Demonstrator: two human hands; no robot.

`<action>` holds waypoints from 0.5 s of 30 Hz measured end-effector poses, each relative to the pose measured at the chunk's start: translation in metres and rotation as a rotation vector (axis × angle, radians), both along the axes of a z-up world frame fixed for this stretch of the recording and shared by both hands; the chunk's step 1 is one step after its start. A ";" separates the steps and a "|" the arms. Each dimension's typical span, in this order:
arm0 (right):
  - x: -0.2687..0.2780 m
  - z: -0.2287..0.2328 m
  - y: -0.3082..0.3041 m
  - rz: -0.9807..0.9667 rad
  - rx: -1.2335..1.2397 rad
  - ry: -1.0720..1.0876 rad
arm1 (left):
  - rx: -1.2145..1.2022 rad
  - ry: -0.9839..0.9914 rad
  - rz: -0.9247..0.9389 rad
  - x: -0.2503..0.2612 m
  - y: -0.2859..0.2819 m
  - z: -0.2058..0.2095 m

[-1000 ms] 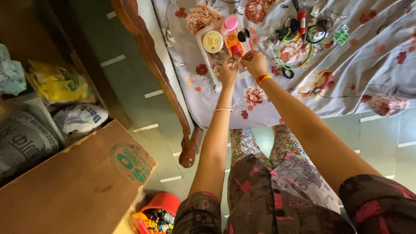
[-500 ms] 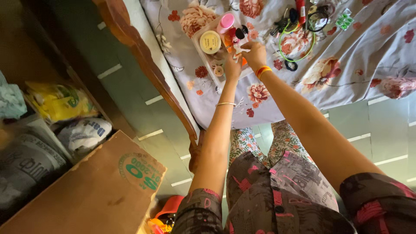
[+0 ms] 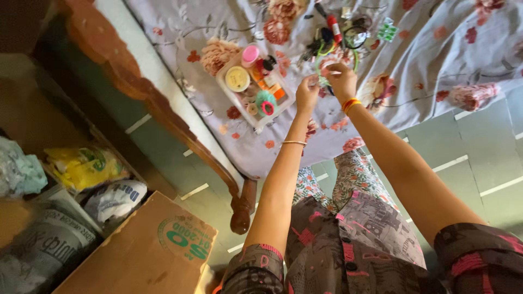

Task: The person gathers various small personal items from a floral-patterned bedsheet, including hair ties, hair clips, a headband, and small containers, and places them into a clear plastic tray. The person then carries the tray to a shelf and sets it down.

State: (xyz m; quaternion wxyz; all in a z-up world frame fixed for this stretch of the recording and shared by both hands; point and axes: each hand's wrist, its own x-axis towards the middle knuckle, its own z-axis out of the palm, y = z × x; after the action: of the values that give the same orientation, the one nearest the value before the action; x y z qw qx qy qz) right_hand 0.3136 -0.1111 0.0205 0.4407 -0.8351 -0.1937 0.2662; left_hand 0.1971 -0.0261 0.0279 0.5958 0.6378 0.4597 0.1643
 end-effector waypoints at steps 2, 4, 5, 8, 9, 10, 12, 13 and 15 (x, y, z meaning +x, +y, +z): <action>0.029 -0.013 -0.022 -0.027 -0.006 0.014 | -0.074 -0.052 -0.018 0.023 -0.017 -0.003; 0.057 -0.026 -0.042 -0.051 -0.012 -0.032 | 0.027 0.085 -0.095 0.047 -0.034 -0.007; 0.071 -0.031 -0.048 -0.059 -0.013 -0.089 | 0.080 0.152 -0.132 0.059 -0.039 -0.009; 0.108 -0.043 -0.067 -0.112 -0.060 -0.112 | -0.109 -0.030 -0.099 0.095 -0.057 -0.016; 0.121 -0.046 -0.074 -0.134 -0.085 -0.096 | -0.097 -0.019 -0.102 0.107 -0.063 -0.019; 0.134 -0.049 -0.079 -0.135 -0.107 -0.089 | -0.085 -0.009 -0.105 0.118 -0.069 -0.022; 0.156 -0.055 -0.092 -0.132 -0.154 -0.070 | -0.091 -0.007 -0.099 0.138 -0.080 -0.029; 0.167 -0.058 -0.094 -0.105 -0.155 -0.093 | -0.103 -0.020 -0.091 0.148 -0.083 -0.032; 0.187 -0.064 -0.099 -0.048 -0.157 -0.140 | -0.121 -0.058 -0.072 0.167 -0.088 -0.036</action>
State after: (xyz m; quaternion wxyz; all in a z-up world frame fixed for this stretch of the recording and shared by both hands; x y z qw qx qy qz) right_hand 0.5005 -0.2102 -0.0430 0.3657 -0.8880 -0.1825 0.2107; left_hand 0.3643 -0.1140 -0.0081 0.6517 0.6116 0.4283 0.1330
